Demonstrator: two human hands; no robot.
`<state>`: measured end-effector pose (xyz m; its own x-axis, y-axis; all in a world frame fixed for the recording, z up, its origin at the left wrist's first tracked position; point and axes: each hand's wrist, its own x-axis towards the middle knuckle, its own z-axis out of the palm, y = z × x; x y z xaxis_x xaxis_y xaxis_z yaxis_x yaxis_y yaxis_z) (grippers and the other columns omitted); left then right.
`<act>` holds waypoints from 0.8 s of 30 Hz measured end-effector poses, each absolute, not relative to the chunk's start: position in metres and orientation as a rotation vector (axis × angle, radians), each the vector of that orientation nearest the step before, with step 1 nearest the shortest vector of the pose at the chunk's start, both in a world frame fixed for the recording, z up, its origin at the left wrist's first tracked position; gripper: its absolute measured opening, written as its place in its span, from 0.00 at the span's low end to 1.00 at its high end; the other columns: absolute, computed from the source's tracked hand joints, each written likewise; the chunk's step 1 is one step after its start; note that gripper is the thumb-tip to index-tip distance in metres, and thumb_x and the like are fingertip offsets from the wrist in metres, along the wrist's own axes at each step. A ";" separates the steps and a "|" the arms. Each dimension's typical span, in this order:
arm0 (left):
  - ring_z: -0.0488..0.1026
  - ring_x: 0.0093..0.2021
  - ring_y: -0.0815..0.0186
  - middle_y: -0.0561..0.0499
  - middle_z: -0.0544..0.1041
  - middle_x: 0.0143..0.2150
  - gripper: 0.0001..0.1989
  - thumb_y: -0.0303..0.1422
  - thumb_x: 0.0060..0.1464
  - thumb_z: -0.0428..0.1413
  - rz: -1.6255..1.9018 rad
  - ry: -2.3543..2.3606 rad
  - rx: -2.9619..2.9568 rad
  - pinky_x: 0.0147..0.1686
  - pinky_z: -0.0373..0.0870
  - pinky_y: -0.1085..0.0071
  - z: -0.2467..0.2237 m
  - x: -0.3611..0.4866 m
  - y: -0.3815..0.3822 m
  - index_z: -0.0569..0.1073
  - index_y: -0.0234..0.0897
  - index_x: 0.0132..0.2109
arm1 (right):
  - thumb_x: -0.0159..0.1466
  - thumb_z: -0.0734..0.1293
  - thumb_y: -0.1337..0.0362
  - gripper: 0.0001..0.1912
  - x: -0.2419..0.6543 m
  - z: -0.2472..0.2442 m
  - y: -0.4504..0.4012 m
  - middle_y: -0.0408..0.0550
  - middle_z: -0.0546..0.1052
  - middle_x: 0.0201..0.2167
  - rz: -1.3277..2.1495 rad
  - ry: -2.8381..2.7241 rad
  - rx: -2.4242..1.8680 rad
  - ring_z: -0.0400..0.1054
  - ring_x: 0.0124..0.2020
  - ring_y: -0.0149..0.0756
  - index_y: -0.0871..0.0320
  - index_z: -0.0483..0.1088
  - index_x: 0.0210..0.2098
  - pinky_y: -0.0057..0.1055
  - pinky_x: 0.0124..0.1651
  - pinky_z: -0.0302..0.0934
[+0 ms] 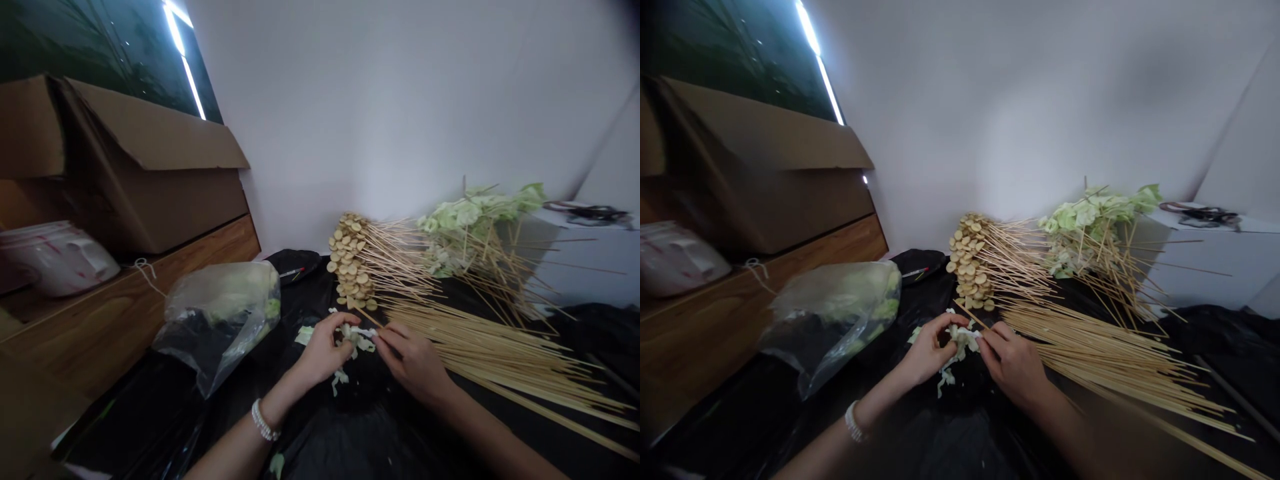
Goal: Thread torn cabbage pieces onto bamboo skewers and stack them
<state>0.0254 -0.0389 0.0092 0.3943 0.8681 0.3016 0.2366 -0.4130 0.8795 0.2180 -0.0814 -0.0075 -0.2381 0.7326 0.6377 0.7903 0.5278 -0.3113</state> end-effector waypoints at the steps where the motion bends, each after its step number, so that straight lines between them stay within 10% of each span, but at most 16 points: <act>1: 0.71 0.41 0.61 0.49 0.77 0.43 0.26 0.17 0.38 0.51 1.045 0.960 1.958 0.42 0.66 0.70 0.010 0.025 -0.040 0.76 0.39 0.45 | 0.70 0.56 0.61 0.16 0.218 -0.007 -0.081 0.48 0.74 0.31 -0.099 -1.991 -1.229 0.69 0.31 0.30 0.57 0.74 0.36 0.27 0.38 0.61; 6: 0.71 0.46 0.60 0.49 0.77 0.46 0.32 0.17 0.39 0.51 1.137 0.982 2.071 0.50 0.63 0.66 0.012 0.021 -0.038 0.73 0.42 0.53 | 0.69 0.57 0.61 0.16 0.222 -0.001 -0.080 0.47 0.73 0.29 -0.098 -1.899 -1.203 0.69 0.31 0.31 0.57 0.72 0.30 0.28 0.37 0.61; 13: 0.70 0.31 0.66 0.49 0.78 0.35 0.13 0.35 0.45 0.63 1.282 1.151 1.698 0.32 0.65 0.73 0.008 0.010 -0.017 0.79 0.37 0.40 | 0.69 0.56 0.60 0.18 0.227 -0.006 -0.076 0.46 0.71 0.26 -0.102 -1.944 -1.309 0.68 0.29 0.32 0.56 0.71 0.26 0.28 0.35 0.59; 24: 0.68 0.26 0.71 0.49 0.77 0.31 0.20 0.43 0.44 0.65 1.079 0.930 1.431 0.28 0.66 0.74 0.012 0.021 -0.027 0.80 0.34 0.42 | 0.68 0.58 0.54 0.16 0.220 -0.012 -0.081 0.47 0.74 0.34 -0.043 -2.033 -1.307 0.70 0.34 0.33 0.54 0.75 0.39 0.30 0.39 0.63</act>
<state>0.0206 -0.0268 0.0117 0.2862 0.9496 0.1277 -0.0138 -0.1292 0.9915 0.2196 -0.0808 -0.0120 -0.2376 0.7834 0.5743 0.8070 0.4883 -0.3322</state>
